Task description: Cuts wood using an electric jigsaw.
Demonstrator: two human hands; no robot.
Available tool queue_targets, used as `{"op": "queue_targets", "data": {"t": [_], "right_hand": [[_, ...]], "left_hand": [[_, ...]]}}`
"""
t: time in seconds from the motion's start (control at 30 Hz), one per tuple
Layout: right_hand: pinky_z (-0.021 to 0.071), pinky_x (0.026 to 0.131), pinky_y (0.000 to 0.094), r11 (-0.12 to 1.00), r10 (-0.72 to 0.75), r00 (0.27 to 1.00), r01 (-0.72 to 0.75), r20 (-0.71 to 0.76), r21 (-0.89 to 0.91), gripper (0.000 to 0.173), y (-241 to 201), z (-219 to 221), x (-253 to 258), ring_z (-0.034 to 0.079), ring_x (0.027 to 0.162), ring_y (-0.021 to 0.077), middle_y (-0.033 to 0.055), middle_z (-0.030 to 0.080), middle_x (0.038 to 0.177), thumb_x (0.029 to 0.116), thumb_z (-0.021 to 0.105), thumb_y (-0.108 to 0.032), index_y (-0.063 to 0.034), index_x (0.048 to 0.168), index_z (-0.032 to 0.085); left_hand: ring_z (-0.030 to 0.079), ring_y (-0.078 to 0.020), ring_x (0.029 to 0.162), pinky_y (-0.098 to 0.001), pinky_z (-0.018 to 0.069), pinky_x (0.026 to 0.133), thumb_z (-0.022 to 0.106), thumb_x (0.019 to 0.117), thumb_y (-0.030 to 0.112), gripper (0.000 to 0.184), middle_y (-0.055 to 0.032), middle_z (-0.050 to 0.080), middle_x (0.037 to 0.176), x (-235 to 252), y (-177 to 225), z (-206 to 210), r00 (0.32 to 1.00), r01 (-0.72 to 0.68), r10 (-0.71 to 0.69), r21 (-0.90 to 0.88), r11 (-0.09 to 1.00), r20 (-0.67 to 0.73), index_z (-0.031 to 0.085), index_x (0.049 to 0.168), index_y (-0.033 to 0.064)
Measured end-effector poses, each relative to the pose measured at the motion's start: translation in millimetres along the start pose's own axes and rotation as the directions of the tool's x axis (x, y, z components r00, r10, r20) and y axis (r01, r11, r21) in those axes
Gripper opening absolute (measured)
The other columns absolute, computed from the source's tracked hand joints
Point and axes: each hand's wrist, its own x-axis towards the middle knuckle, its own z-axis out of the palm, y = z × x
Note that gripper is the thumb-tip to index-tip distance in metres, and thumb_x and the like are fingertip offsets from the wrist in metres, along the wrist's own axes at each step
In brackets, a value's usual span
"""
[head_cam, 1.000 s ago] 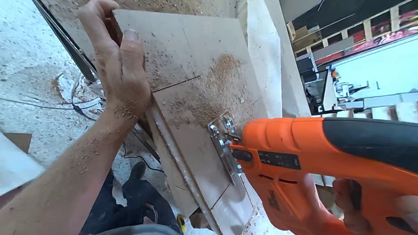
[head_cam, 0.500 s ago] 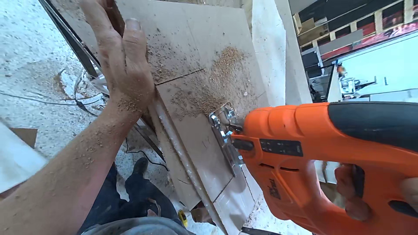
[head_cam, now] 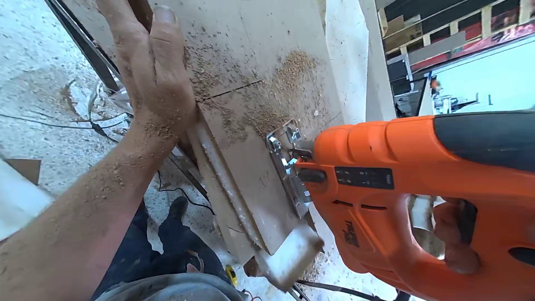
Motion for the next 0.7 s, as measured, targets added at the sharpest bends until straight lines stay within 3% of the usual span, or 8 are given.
{"op": "queue_targets", "data": {"t": [0.17, 0.23, 0.4, 0.53, 0.6, 0.7], "right_hand": [[0.0594, 0.065, 0.0238, 1.0, 0.006, 1.0, -0.006, 0.012, 0.025, 0.019, 4, -1, 3, 0.07, 0.065, 0.0156, 0.0078, 0.067, 0.071, 0.0904, 0.06, -0.018, -0.0003, 0.085, 0.055], [0.0596, 0.065, 0.0237, 1.0, -0.011, 1.0, 0.011, 0.017, 0.026, 0.018, 3, -1, 4, 0.07, 0.064, 0.0157, 0.008, 0.067, 0.07, 0.0905, 0.062, -0.016, 0.0, 0.085, 0.055], [0.0596, 0.064, 0.0244, 0.999, -0.038, 0.999, 0.037, 0.014, 0.038, 0.018, 1, -2, 5, 0.071, 0.064, 0.0167, 0.0085, 0.068, 0.071, 0.091, 0.062, -0.016, -0.0003, 0.085, 0.056], [0.0592, 0.062, 0.0239, 1.0, -0.013, 1.0, 0.012, 0.019, 0.022, 0.016, -2, 1, 7, 0.07, 0.063, 0.0164, 0.0087, 0.067, 0.07, 0.0903, 0.059, -0.014, 0.0007, 0.086, 0.055], [0.0595, 0.062, 0.0238, 0.999, -0.001, 1.0, 0.001, 0.001, 0.036, 0.013, -6, 3, 8, 0.07, 0.062, 0.0168, 0.0086, 0.067, 0.069, 0.089, 0.059, -0.01, 0.0015, 0.086, 0.054], [0.0588, 0.061, 0.0224, 0.998, 0.049, 0.999, -0.048, -0.021, 0.041, 0.013, -8, 6, 9, 0.069, 0.062, 0.0151, 0.0076, 0.066, 0.069, 0.089, 0.059, -0.011, 0.0007, 0.087, 0.054]], "left_hand": [[0.054, -0.0028, 0.104, -0.0212, 0.0458, 0.091, 0.036, 0.1034, 0.026, 0.043, -0.0064, 0.054, 0.117, 1, 2, 0, 1.0, -0.015, 0.015, 0.008, 1.0, 0.005, 0.044, 0.133, -0.0046], [0.052, -0.0002, 0.092, -0.0202, 0.0456, 0.082, 0.036, 0.1039, 0.025, 0.038, -0.001, 0.051, 0.109, 1, 0, 1, 1.0, -0.029, 0.029, -0.012, 1.0, 0.0, 0.044, 0.13, -0.0018], [0.054, -0.004, 0.11, -0.0209, 0.0451, 0.095, 0.036, 0.1029, 0.025, 0.048, -0.011, 0.053, 0.125, 2, -1, 0, 0.999, -0.045, 0.045, -0.004, 0.999, 0.01, 0.04, 0.138, -0.0073], [0.054, 0.0002, 0.096, -0.0184, 0.0472, 0.083, 0.036, 0.1034, 0.025, 0.044, -0.0039, 0.052, 0.115, 2, -1, 1, 0.999, -0.043, 0.043, -0.031, 0.999, -0.002, 0.039, 0.136, -0.0045], [0.055, -0.0039, 0.113, -0.0215, 0.0476, 0.095, 0.038, 0.1022, 0.025, 0.049, -0.0103, 0.053, 0.128, 2, -2, 1, 0.999, -0.041, 0.041, -0.049, 0.998, 0.002, 0.038, 0.14, -0.0063], [0.054, -0.0066, 0.118, -0.023, 0.0459, 0.1, 0.037, 0.1022, 0.024, 0.049, -0.0126, 0.052, 0.13, 3, -4, 2, 0.998, -0.064, 0.064, -0.05, 0.997, -0.005, 0.038, 0.139, -0.0079]]}}
